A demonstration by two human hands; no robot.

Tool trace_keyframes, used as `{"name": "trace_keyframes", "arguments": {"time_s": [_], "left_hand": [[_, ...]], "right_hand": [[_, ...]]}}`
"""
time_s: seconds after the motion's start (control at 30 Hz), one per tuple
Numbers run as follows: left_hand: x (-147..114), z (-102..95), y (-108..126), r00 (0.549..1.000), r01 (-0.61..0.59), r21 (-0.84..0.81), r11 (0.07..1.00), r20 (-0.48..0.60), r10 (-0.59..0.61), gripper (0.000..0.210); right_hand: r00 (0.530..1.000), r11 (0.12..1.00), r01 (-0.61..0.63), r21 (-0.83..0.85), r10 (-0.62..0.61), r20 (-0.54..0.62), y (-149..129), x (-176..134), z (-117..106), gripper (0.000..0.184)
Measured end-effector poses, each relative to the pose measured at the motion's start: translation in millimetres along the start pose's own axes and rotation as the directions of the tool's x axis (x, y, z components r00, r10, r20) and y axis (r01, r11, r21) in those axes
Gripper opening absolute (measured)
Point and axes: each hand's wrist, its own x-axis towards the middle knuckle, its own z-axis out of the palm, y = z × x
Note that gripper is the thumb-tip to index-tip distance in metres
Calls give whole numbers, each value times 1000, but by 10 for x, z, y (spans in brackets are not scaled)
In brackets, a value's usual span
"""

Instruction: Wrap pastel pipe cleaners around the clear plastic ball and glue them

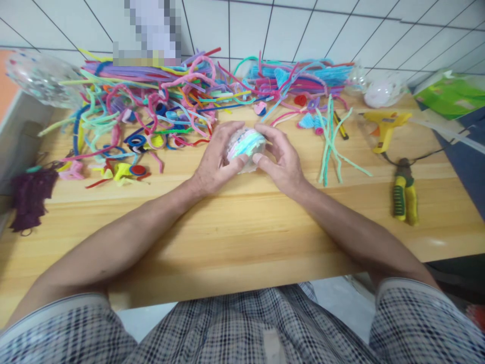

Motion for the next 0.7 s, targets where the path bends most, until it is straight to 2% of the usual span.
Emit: {"name": "trace_keyframes", "arguments": {"time_s": [0.33,0.53,0.7], "left_hand": [[-4,17,31,1000,19,-3,1000,-2,-19,76],[7,31,22,1000,-21,0,1000,-2,21,74],[6,20,38,1000,7,-13,1000,8,-7,75]], "right_hand": [[1000,1000,13,-5,-13,-11,-4,-2,7,64],[999,1000,-1,-21,1,-33,-5,2,3,56],[999,999,-7,-38,6,-39,-29,3,15,56]]}}
